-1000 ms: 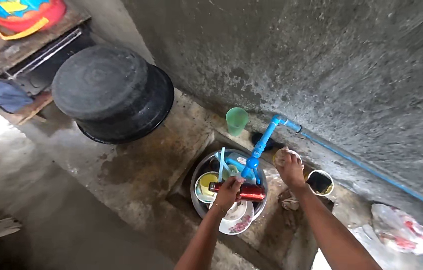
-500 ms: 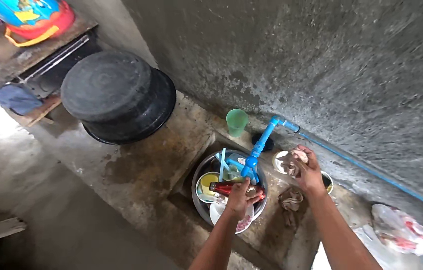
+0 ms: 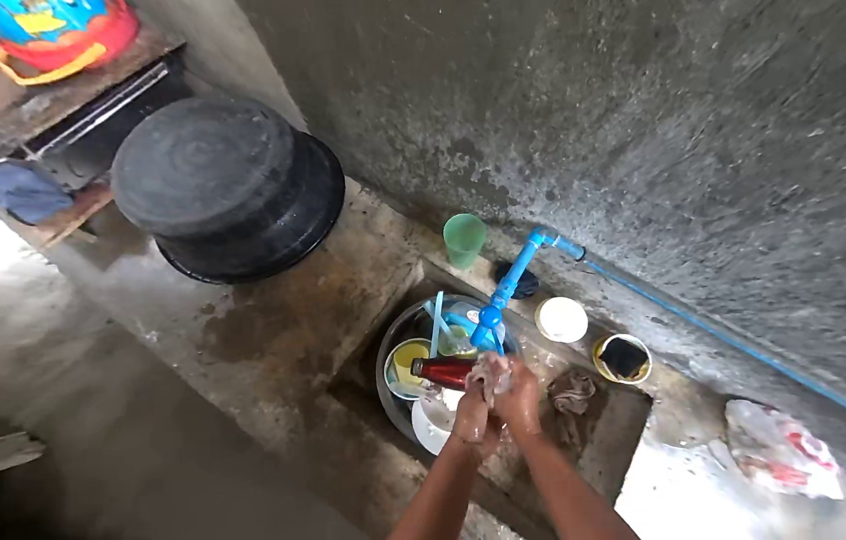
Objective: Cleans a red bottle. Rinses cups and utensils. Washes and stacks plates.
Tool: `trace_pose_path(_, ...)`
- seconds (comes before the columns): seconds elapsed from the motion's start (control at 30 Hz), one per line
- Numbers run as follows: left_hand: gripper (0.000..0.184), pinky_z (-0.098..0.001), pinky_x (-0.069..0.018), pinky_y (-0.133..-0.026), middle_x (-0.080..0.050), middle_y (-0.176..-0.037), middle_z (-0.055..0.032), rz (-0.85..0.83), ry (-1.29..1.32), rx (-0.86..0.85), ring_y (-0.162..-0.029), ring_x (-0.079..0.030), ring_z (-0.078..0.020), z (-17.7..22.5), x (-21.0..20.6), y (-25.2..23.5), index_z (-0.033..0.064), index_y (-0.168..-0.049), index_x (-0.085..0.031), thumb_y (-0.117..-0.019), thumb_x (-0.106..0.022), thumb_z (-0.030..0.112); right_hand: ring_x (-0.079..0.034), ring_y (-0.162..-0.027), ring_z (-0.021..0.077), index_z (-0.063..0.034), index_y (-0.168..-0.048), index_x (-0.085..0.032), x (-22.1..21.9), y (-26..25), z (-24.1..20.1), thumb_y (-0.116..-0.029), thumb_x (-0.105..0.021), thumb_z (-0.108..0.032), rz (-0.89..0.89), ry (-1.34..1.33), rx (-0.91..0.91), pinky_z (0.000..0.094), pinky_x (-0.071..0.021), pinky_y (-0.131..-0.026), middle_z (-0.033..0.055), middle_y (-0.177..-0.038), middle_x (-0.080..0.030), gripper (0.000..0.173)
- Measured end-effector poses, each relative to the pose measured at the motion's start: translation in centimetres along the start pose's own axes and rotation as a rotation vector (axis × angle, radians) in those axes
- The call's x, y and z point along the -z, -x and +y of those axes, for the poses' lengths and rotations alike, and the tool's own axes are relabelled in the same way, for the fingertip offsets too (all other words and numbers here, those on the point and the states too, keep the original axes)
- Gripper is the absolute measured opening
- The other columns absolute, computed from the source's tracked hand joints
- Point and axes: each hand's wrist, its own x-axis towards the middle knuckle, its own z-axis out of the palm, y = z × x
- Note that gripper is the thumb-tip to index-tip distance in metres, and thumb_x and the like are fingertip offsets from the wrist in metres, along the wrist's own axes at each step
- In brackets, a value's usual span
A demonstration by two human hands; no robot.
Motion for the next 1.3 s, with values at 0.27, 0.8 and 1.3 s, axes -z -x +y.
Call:
trace_pose_path(0.27,0.053,-0.0324,-0.0546,-0.073,-0.065,-0.1,-0.0094,0.033,-0.256,-0.073,-0.084,-0.064,-0.0154,2.7,2.1,0.0,0.0038,-0.124,-0.057,-0.1125,-0.022,0.042,-0.066,-0.073,0.0098,0.0034,-0.125,-0.059,-0.1,0.6,-0.6,-0.1081,-0.048,-0.02,0.03,-0.625,-0.573,0.0295,-0.058,-0.066,0.0083,-0.093,-0.069,0.031)
trace_pose_path(0.8,0.052,-0.0513,-0.0551,-0.09,-0.065,-0.116,-0.0243,0.394,-1.224,-0.273,-0.101,-0.067,-0.0339,14.1,15.3,-2.7,-0.0034,-0.13,-0.056,-0.0959,-0.071,0.032,-0.066,-0.066,0.017,-0.0025,-0.13,-0.055,-5.1,-0.7,-0.8,-0.1115,-0.041,-0.029,-0.22,-0.793,-0.786,0.0333,-0.0585,-0.058,0.01,-0.086,-0.067,0.035)
trace_pose_path(1.3,0.061,-0.0613,-0.0356,-0.113,-0.042,-0.152,-0.0301,0.637,-1.465,-0.471,-0.141,-0.04,-0.0489,15.3,14.4,-3.5,0.0027,-0.145,-0.052,-0.0968,-0.066,0.038,-0.062,-0.063,0.0125,-0.0045,-0.136,-0.055,-0.4,2.2,4.2,-0.1069,-0.05,-0.013,-0.126,-0.516,-0.721,0.0291,-0.0539,-0.053,0.0097,-0.102,-0.068,0.031)
